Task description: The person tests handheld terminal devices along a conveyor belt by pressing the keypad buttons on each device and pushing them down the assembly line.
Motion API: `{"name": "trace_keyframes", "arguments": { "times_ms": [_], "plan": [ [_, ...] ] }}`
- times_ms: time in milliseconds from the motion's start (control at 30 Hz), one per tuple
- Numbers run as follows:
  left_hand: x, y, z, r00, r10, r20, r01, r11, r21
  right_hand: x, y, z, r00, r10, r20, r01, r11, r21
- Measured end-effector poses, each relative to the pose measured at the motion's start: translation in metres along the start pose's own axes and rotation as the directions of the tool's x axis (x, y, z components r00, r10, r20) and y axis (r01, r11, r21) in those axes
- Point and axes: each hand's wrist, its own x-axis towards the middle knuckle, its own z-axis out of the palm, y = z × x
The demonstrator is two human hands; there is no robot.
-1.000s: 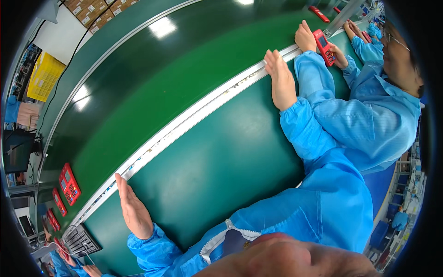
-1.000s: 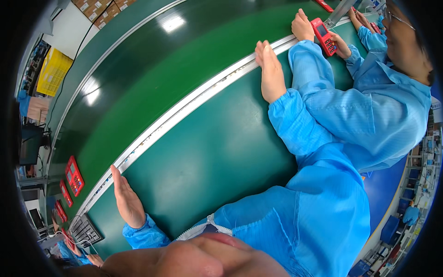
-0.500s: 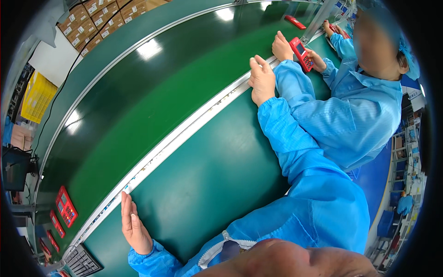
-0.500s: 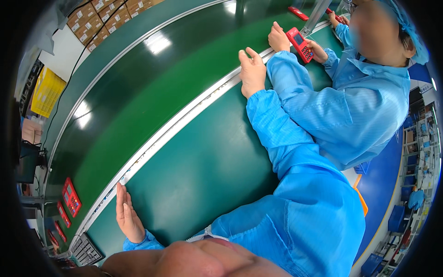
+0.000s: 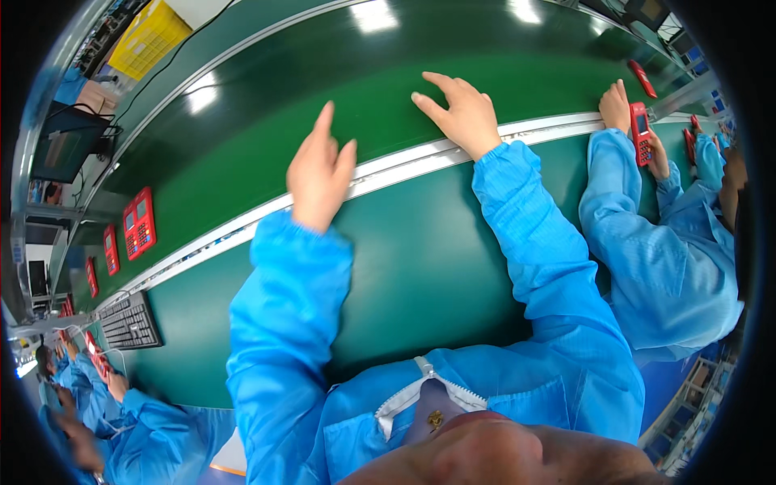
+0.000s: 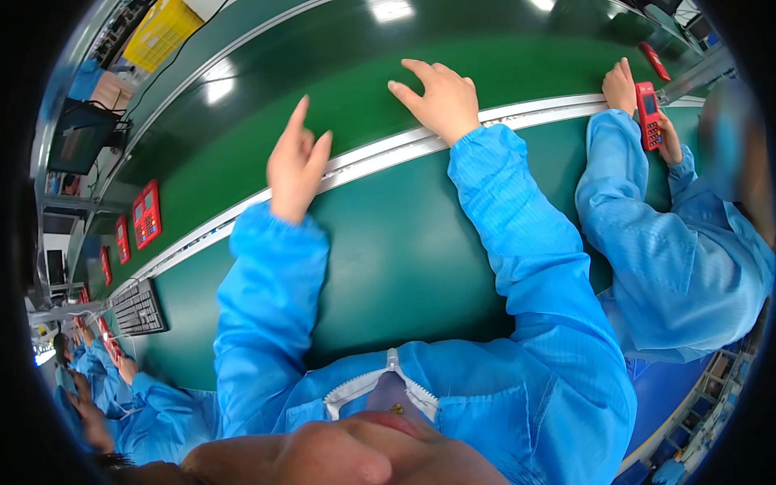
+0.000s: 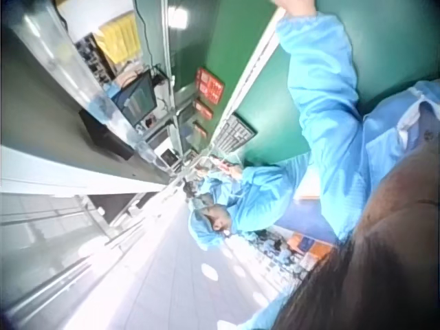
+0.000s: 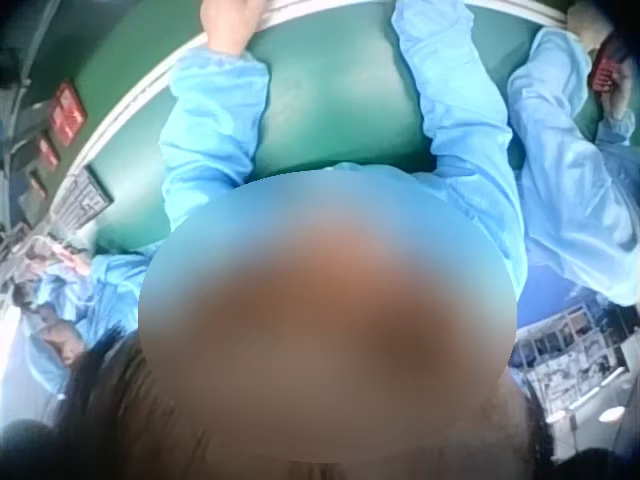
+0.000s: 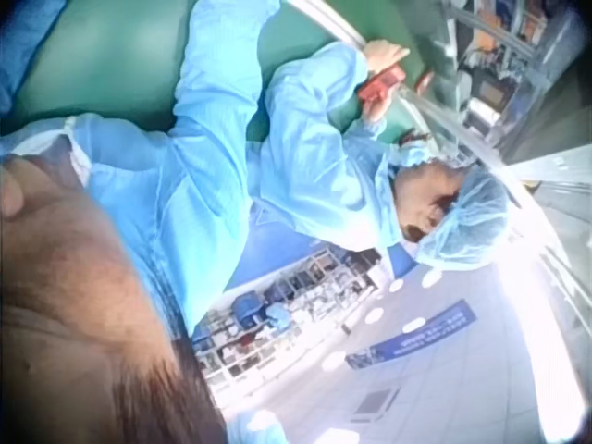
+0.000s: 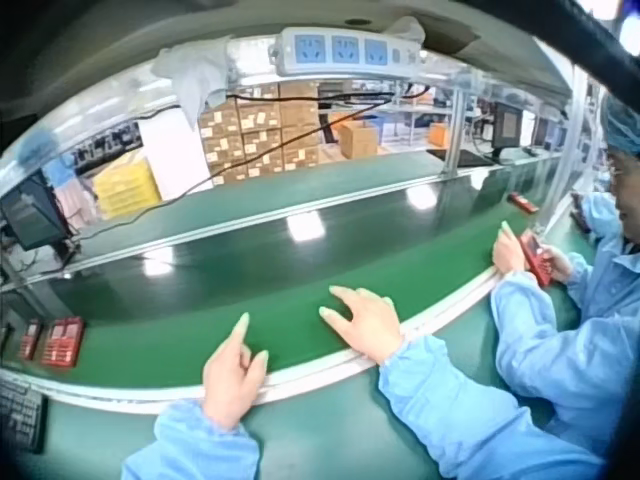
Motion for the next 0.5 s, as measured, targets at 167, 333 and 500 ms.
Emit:
{"name": "trace_keyframes", "arguments": {
  "times_ms": [167, 333, 500],
  "plan": [
    [0.037, 0.006, 0.018, 1.000, 0.003, 0.026, -0.010, 0.962, 0.272, 0.013, -0.020, 0.000, 0.997, -0.017, 0.081, 0.034, 0.977, -0.208],
    [-0.015, 0.020, -0.027, 0.941, 0.281, 0.188, -0.318, 0.925, 0.209, -0.043, 0.015, -0.066, 0.985, -0.161, 0.056, 0.163, 0.986, -0.033],
    [-0.068, 0.009, -0.064, 0.964, -0.009, 0.267, -0.025, 0.992, 0.125, -0.016, 0.088, -0.071, 0.928, 0.287, -0.236, -0.236, 0.946, 0.222]
  ]
}}
